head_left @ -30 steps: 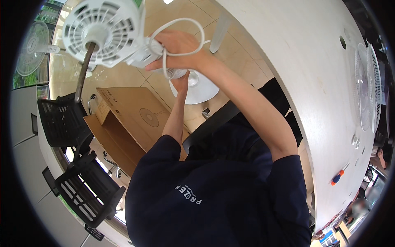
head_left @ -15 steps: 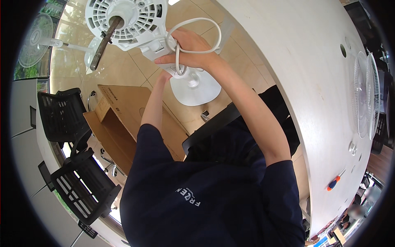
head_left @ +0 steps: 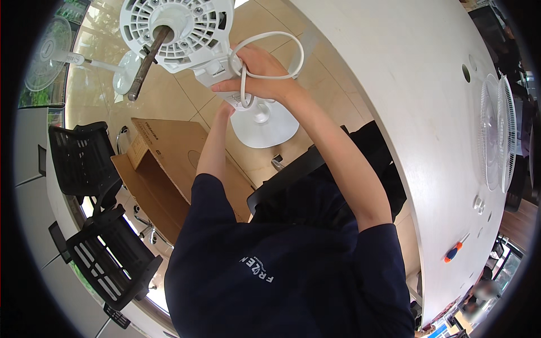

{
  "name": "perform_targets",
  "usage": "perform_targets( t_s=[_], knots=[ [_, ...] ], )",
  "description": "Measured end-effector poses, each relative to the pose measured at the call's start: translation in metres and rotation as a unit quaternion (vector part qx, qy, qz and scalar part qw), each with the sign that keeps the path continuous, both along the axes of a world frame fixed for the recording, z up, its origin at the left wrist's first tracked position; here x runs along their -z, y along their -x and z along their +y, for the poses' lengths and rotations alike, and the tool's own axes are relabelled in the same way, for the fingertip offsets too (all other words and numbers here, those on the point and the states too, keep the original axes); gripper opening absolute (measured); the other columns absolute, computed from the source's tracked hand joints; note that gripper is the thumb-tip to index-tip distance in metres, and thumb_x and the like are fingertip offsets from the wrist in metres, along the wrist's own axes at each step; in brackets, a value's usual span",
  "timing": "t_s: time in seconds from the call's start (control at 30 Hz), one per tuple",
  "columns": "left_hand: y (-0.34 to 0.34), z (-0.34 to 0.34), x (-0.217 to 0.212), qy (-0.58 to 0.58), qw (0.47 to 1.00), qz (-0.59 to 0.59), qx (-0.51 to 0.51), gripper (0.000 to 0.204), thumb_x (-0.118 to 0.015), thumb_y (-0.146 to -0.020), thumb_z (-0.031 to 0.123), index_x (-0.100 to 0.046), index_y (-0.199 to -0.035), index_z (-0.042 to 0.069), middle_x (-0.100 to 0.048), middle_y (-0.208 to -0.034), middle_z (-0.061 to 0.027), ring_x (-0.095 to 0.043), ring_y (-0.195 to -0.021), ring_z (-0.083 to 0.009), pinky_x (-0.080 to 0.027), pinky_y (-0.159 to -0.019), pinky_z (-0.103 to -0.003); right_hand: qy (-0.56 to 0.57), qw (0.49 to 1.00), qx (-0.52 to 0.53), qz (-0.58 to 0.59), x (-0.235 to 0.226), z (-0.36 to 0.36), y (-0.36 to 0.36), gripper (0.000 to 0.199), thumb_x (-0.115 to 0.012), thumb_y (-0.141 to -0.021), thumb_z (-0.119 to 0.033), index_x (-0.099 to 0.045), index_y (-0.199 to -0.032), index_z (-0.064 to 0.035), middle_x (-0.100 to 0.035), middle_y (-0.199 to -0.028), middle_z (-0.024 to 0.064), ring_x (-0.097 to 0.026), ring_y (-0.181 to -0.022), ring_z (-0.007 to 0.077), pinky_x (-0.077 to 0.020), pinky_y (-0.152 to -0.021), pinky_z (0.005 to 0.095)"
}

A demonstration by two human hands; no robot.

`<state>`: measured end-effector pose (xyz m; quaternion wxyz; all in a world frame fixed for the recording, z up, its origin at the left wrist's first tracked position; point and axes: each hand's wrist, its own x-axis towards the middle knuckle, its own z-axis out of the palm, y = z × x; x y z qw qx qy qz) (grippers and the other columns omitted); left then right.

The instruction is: Assembling a floor fan by mounting the rear grille to the motor and securing it with a locking nut.

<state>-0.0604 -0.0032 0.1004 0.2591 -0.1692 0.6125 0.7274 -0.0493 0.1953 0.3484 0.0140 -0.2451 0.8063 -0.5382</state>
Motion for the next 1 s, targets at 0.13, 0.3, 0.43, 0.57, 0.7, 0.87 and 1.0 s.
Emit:
perform_targets(
  t_s=[0.13, 0.3, 0.43, 0.57, 0.7, 0.87, 1.0],
  knots=[
    [0.014, 0.002, -0.005, 0.007, 1.0, 0.005, -0.001, 0.045, -0.065, -0.087, 0.02, -0.056, -0.128, 0.006, -0.058, -0.128, -0.0095, -0.058, -0.115, -0.0229, -0.049, -0.095, -0.036, 0.008, 1.0, 0.004, 0.008, 0.001, -0.002, -0.001, 0.063, -0.082, -0.068, -0.041, -0.063, -0.116, -0.0064, -0.063, -0.106, 0.0136, -0.06, -0.1, 0.0308, -0.0473, -0.086, 0.0398],
    [-0.006, -0.002, -0.016, 0.019, 1.0, 0.025, -0.005, 0.045, -0.065, -0.087, 0.021, -0.055, -0.129, 0.006, -0.058, -0.129, -0.0095, -0.058, -0.115, -0.0227, -0.049, -0.096, -0.036, 0.004, 1.0, 0.001, 0.001, 0.002, 0.001, -0.002, 0.06, -0.082, -0.068, -0.037, -0.062, -0.115, -0.0058, -0.063, -0.105, 0.0122, -0.059, -0.1, 0.0304, -0.047, -0.086, 0.0396],
    [0.0, 0.021, -0.024, 0.023, 0.999, 0.036, -0.009, 0.045, -0.065, -0.088, 0.021, -0.055, -0.129, 0.006, -0.058, -0.129, -0.0096, -0.058, -0.116, -0.0225, -0.049, -0.096, -0.036, 0.012, 1.0, 0.009, 0.0, 0.006, -0.001, -0.002, 0.056, -0.082, -0.069, -0.032, -0.062, -0.114, -0.0052, -0.063, -0.106, 0.0113, -0.059, -0.101, 0.0302, -0.0471, -0.087, 0.0399],
    [0.01, 0.028, -0.03, 0.029, 0.998, 0.044, -0.016, 0.046, -0.064, -0.088, 0.022, -0.055, -0.13, 0.006, -0.057, -0.13, -0.0096, -0.057, -0.116, -0.0224, -0.049, -0.096, -0.036, 0.017, 1.0, 0.002, 0.013, 0.011, -0.003, -0.001, 0.055, -0.082, -0.07, -0.03, -0.062, -0.115, -0.0049, -0.063, -0.107, 0.0111, -0.06, -0.101, 0.0297, -0.0473, -0.087, 0.0396],
    [0.013, 0.023, -0.033, 0.03, 0.998, 0.051, -0.011, 0.046, -0.064, -0.088, 0.022, -0.054, -0.13, 0.007, -0.057, -0.13, -0.0097, -0.057, -0.116, -0.0222, -0.048, -0.096, -0.036, 0.02, 1.0, 0.007, 0.001, 0.013, -0.003, -0.001, 0.056, -0.082, -0.07, -0.028, -0.061, -0.116, -0.0051, -0.063, -0.11, 0.0103, -0.06, -0.103, 0.0287, -0.0474, -0.088, 0.0389],
    [-0.002, 0.03, -0.036, 0.032, 0.998, 0.057, -0.004, 0.046, -0.064, -0.088, 0.023, -0.054, -0.131, 0.007, -0.056, -0.131, -0.0098, -0.057, -0.117, -0.022, -0.048, -0.097, -0.036, 0.023, 1.0, -0.008, 0.008, 0.011, -0.002, 0.0, 0.057, -0.082, -0.071, -0.028, -0.06, -0.119, -0.0051, -0.062, -0.114, 0.0109, -0.06, -0.103, 0.029, -0.0472, -0.09, 0.0389],
    [-0.004, 0.03, -0.038, 0.034, 0.998, 0.061, -0.004, 0.047, -0.064, -0.089, 0.023, -0.054, -0.131, 0.007, -0.056, -0.132, -0.0098, -0.056, -0.117, -0.0218, -0.048, -0.097, -0.036, 0.019, 1.0, -0.004, -0.001, 0.009, -0.002, 0.0, 0.063, -0.083, -0.068, -0.034, -0.061, -0.119, -0.0062, -0.061, -0.114, 0.0132, -0.059, -0.105, 0.0312, -0.0469, -0.09, 0.0403]
  ],
)
